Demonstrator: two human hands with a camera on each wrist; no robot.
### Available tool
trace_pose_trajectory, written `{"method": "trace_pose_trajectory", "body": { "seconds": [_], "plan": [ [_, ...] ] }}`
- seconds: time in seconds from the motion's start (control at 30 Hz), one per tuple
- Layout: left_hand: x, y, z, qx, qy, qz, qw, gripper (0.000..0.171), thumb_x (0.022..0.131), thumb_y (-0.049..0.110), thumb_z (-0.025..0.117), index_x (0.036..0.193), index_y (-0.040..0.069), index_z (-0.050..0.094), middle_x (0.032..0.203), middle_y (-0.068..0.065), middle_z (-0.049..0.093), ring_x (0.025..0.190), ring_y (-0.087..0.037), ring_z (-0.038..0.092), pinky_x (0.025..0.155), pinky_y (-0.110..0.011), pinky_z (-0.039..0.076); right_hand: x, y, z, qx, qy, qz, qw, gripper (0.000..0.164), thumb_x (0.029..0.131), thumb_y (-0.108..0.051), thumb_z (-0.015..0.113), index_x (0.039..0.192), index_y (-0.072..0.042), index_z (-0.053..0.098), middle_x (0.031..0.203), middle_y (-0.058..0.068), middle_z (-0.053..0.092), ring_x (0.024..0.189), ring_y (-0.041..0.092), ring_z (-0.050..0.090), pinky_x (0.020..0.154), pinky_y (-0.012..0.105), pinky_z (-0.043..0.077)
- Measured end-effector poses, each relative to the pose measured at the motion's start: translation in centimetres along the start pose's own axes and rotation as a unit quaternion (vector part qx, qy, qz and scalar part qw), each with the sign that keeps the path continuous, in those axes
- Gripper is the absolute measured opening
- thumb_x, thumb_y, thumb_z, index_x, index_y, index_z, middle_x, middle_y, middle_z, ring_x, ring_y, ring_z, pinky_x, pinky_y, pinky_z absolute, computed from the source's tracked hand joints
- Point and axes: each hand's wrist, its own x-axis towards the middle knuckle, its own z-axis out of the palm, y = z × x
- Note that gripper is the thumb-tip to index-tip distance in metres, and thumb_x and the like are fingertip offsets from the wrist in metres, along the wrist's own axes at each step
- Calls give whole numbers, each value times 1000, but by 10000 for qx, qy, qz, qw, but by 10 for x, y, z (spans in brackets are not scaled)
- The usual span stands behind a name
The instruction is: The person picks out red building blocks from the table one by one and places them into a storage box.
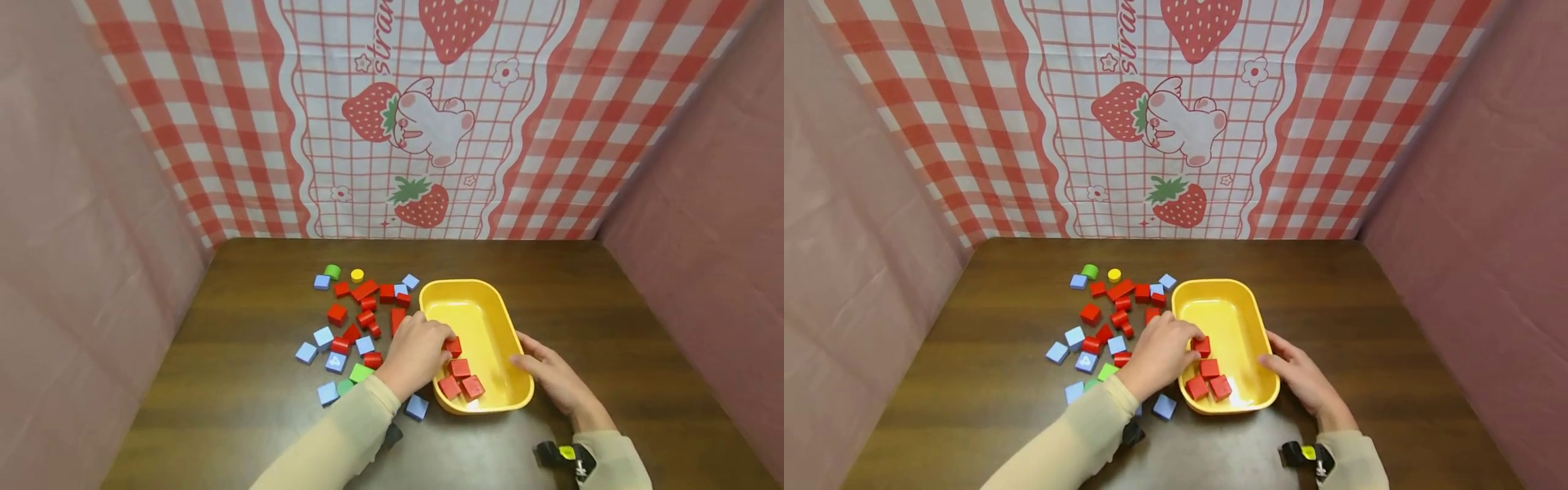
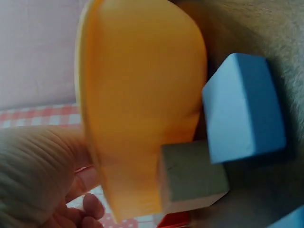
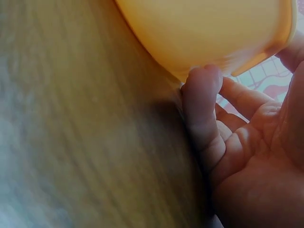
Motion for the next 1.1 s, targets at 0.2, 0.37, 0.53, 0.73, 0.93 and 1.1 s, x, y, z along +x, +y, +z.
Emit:
{"method": "trace_pose_trajectory", "body": {
  "seconds": [0.2,0.37,0.53,0.73,0.93,1.1],
  "plan": [
    [4,-1,8,104,-106,-229,9996,20,79,44,81,91,28,79,78,15,65,83,-15,39,72,-30,36,0,-3,0,-154,111,4,9998,61,100,-21,57,150,3,33,145,23,41,118,18,51,87,13,44],
    [-7,-8,3,89,155,124,9998,21,86,42,75,100,27,79,91,13,71,82,-13,43,73,-30,38,0,-2,2,-111,41,-42,9999,59,100,-19,56,149,5,33,143,25,42,114,20,54,86,15,47],
    [-35,-46,-15,106,674,295,9972,28,91,37,70,114,20,72,111,5,68,96,-15,50,87,-37,44,-1,0,4,-52,51,-109,9999,58,100,-19,56,149,5,35,141,26,44,111,23,56,85,18,49],
    [-69,-96,-23,382,139,-129,9991,36,87,36,76,117,16,73,112,0,68,97,-19,53,91,-43,47,-3,-3,3,-29,55,-85,9999,58,100,-18,56,148,6,34,141,27,44,110,24,56,84,19,50],
    [-80,-103,-20,466,-4,101,9989,27,90,36,72,108,17,77,100,-1,69,85,-18,54,74,-36,51,-2,-5,3,39,50,-43,10000,57,100,-17,56,148,6,34,141,27,43,112,25,56,85,18,49],
    [-70,-86,-17,422,-240,-415,9980,23,90,38,71,102,20,78,86,4,69,72,-14,55,60,-32,51,-1,-5,3,22,44,3,10000,58,100,-17,56,148,5,34,142,26,43,114,26,54,85,18,49]
  ]
}}
